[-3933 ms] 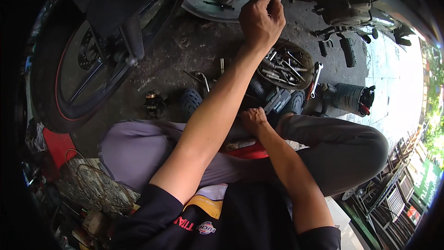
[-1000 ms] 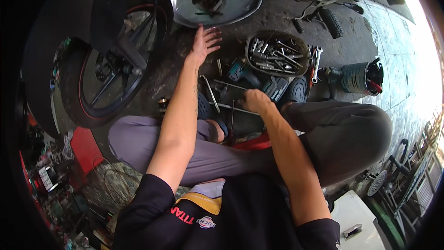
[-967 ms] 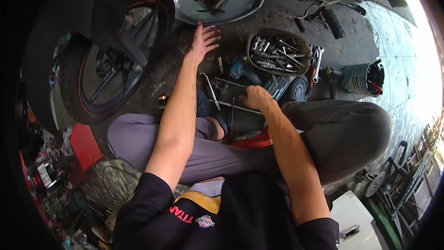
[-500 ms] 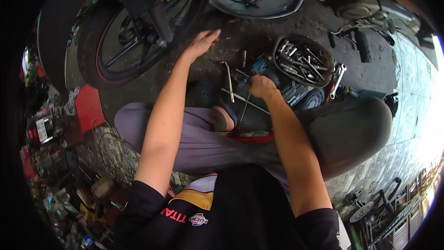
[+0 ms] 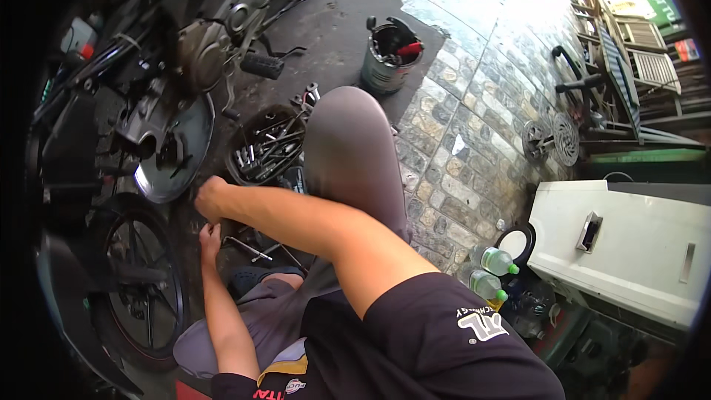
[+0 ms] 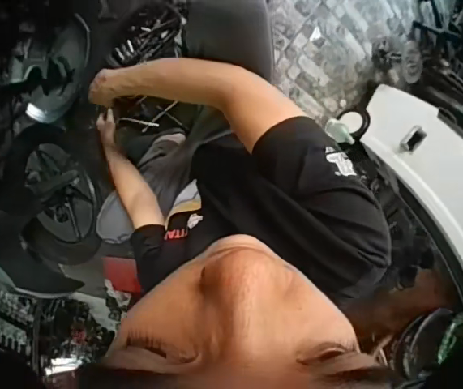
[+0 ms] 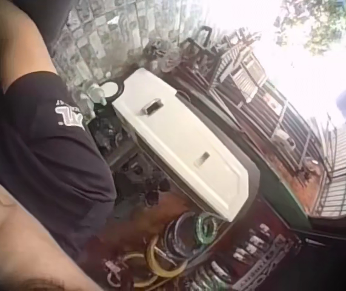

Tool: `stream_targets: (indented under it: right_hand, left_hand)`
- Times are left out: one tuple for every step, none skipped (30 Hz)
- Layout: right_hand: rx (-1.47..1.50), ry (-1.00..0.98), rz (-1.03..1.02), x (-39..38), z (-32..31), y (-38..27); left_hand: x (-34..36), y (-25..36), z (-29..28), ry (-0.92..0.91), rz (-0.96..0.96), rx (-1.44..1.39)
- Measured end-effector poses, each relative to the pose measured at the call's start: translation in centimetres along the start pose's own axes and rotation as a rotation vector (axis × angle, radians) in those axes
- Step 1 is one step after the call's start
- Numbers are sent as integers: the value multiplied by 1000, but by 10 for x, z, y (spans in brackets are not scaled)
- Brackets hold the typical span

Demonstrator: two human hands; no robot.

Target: The recorder is repairing the internal mechanical components of a motorcycle, removing and inspecting parts from the engine or transmission area.

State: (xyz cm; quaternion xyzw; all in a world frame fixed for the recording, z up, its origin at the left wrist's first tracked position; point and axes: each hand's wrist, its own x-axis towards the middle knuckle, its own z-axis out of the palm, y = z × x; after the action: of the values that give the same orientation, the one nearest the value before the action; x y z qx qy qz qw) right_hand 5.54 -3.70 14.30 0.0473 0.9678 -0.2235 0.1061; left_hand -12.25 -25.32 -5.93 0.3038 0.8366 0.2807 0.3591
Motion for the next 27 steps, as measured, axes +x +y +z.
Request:
stream_targets:
  right_hand:
    - [-54, 31, -29, -2, -16, 12]
    - [-109, 9, -79, -3, -37, 23]
    - [-70, 108, -167, -15, -60, 49]
    - [-66, 116, -245, -29, -87, 75]
    - [-93, 135, -271, -48, -119, 102]
    - [-113, 7, -183, -55, -147, 116]
    - [-43, -214, -5, -62, -176, 132]
    - [-47, -175, 174, -91, -204, 131]
    - [-42, -73, 110, -107, -206, 152]
    - [28, -133, 268, -123, -212, 156]
    - [148, -91, 291, -139, -207, 162]
    - [248, -50, 374, -153, -197, 167]
    - [315, -228, 416, -163, -187, 176]
    - [332, -409, 599, -170, -178, 188]
    - [410, -464, 531, -177, -167, 201]
    - [465, -502, 562, -188, -153, 212]
    - [503, -540, 564, -201, -137, 223]
    - [541, -500, 483, -211, -116, 229]
    - [562, -529, 548, -221, -92, 231]
    - [592, -499, 532, -229, -64, 230]
    - [610, -459, 510, -232, -34, 225]
    - [629, -409, 489, -233, -2, 217]
    - [637, -360, 477, -230, 29, 207]
    - [642, -315, 486, -226, 56, 201]
    - [652, -275, 500, -224, 78, 196]
    - [662, -250, 521, -222, 94, 194]
    - [679, -226, 538, -222, 106, 191]
  left_hand:
    - [2, 11, -2, 5, 79, -29]
    - [4, 22, -3, 38, 161, 16]
    - [2, 32, -8, 62, 176, 29]
    - [-6, 39, -11, 111, 228, -7]
    - [-6, 50, -15, 117, 172, -10]
    - [-11, 58, -16, 151, 184, -50]
    - [-15, 66, -15, 193, 130, -21]
    - [-19, 72, -13, 230, 142, -72]
    - [-25, 76, -11, 242, 86, -52]
    - [-29, 80, -7, 240, 50, -64]
    - [-32, 82, -4, 229, 41, -113]
    - [-33, 84, 0, 234, 10, -56]
    - [-39, 83, 3, 230, 2, -26]
    - [-42, 82, 5, 225, -4, 7]
    - [-44, 80, 7, 219, -25, -24]
    - [-46, 78, 8, 228, 14, -17]
    - [-44, 77, 8, 224, 32, -15]
    - [-43, 75, 9, 219, 79, -43]
    - [-41, 73, 9, 211, 102, -44]
    - [-40, 72, 10, 193, 192, -103]
    - [-39, 70, 10, 132, 169, -127]
    - [-39, 68, 12, 122, 49, -114]
    - [-37, 66, 12, 106, 203, -161]
    - [-36, 66, 16, 117, 186, -185]
    - [-36, 64, 15, 93, 183, -156]
    - [-34, 64, 18, 54, 50, -254]
    - [-34, 64, 16, 53, -19, -213]
